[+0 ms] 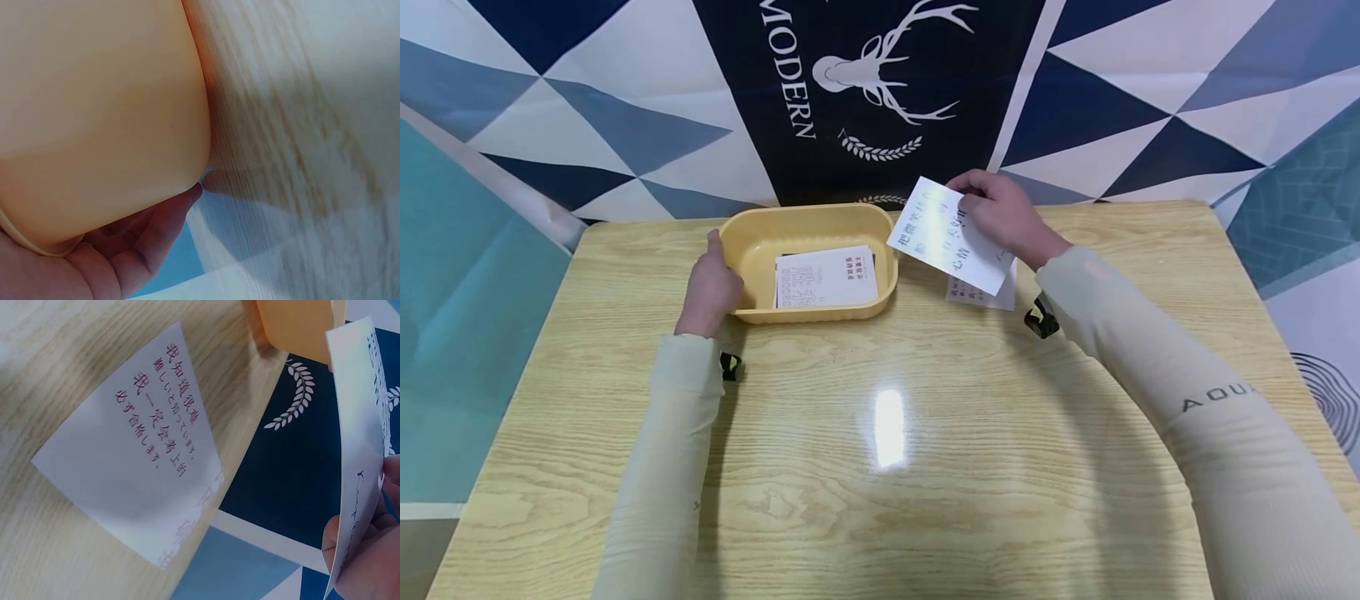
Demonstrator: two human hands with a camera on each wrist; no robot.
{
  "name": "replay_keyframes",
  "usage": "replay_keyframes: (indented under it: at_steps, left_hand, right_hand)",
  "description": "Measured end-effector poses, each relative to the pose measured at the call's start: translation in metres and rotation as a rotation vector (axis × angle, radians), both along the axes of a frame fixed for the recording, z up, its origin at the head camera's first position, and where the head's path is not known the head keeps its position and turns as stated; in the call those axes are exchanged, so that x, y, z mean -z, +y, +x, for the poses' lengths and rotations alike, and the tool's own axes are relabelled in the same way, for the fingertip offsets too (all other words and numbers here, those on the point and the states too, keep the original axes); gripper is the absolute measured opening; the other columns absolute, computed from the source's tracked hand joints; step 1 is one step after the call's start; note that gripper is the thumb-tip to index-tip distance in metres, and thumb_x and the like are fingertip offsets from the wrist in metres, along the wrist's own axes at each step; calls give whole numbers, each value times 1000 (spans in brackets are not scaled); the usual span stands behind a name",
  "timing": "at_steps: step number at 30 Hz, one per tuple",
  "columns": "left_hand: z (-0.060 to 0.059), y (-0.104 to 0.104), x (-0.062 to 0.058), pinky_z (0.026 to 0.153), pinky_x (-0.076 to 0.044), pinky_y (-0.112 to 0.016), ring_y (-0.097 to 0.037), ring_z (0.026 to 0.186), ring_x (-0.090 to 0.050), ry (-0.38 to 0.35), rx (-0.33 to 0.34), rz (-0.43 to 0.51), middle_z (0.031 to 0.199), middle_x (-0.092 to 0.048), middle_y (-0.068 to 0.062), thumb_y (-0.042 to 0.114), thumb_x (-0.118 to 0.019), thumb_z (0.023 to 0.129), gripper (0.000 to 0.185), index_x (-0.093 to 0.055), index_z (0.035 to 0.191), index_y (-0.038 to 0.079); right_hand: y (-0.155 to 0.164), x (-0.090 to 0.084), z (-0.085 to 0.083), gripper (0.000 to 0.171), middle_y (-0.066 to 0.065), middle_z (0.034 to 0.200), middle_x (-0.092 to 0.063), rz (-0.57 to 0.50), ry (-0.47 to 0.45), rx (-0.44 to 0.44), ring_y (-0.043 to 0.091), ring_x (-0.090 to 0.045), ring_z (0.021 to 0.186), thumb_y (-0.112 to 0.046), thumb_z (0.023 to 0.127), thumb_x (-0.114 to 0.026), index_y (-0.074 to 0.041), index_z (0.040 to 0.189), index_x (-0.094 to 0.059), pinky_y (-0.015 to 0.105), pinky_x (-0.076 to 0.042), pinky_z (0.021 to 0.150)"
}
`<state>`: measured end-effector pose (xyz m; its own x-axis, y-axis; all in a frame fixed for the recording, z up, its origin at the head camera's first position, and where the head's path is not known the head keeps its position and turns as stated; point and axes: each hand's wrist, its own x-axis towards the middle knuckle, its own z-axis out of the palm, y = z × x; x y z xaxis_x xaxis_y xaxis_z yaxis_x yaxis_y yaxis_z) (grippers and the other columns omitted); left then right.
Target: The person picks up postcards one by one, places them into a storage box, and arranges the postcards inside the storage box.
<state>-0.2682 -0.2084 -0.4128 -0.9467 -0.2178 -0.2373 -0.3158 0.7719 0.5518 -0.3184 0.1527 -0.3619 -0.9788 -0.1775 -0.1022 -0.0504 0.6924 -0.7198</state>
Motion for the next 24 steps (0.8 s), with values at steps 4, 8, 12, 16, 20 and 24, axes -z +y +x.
replay_keyframes:
  at_steps: [4,8,12,16,20,24]
  left_hand:
    - [0,0,0,97,-41,-45,-36,113,-44,1,1,4,144,-31,-31,-6,-28,87,74,11,149,5]
    - [0,0,0,96,-41,-45,-36,112,-44,6,7,5,144,-32,-31,-6,-28,87,74,10,149,5]
    - [0,-1,1,95,-42,-44,-36,111,-44,4,10,1,143,-33,-31,-6,-29,87,74,10,149,5]
    - [-1,-2,1,98,-41,-45,-36,113,-43,0,7,2,144,-32,-31,-6,-30,87,75,10,149,5]
    - [0,-2,1,99,-40,-46,-36,114,-44,5,5,4,143,-32,-31,-6,-30,86,75,9,150,5]
    - [1,-3,1,99,-40,-46,-37,113,-44,10,12,-2,142,-34,-32,-7,-30,85,76,10,149,4]
  right_hand:
    - [-3,-1,-1,39,9,125,-54,18,18,-24,23,-47,106,-18,96,-34,-13,130,-53,33,-36,90]
    - [-7,-3,-2,38,9,118,-57,38,49,-53,22,-48,100,-17,96,-33,-13,128,-55,31,-36,82]
    - [-13,-5,-3,38,9,112,-57,50,58,-76,22,-47,95,-16,96,-33,-14,127,-55,30,-36,78]
    - [-20,-7,-2,38,8,111,-57,63,47,-98,22,-47,95,-17,96,-33,-15,126,-56,30,-36,79]
    - [-27,-9,-3,37,7,112,-57,69,43,-119,22,-47,96,-17,97,-33,-16,126,-56,30,-35,81]
    - [-33,-10,-2,38,6,114,-56,78,41,-140,23,-46,98,-17,97,-33,-16,127,-55,31,-34,82]
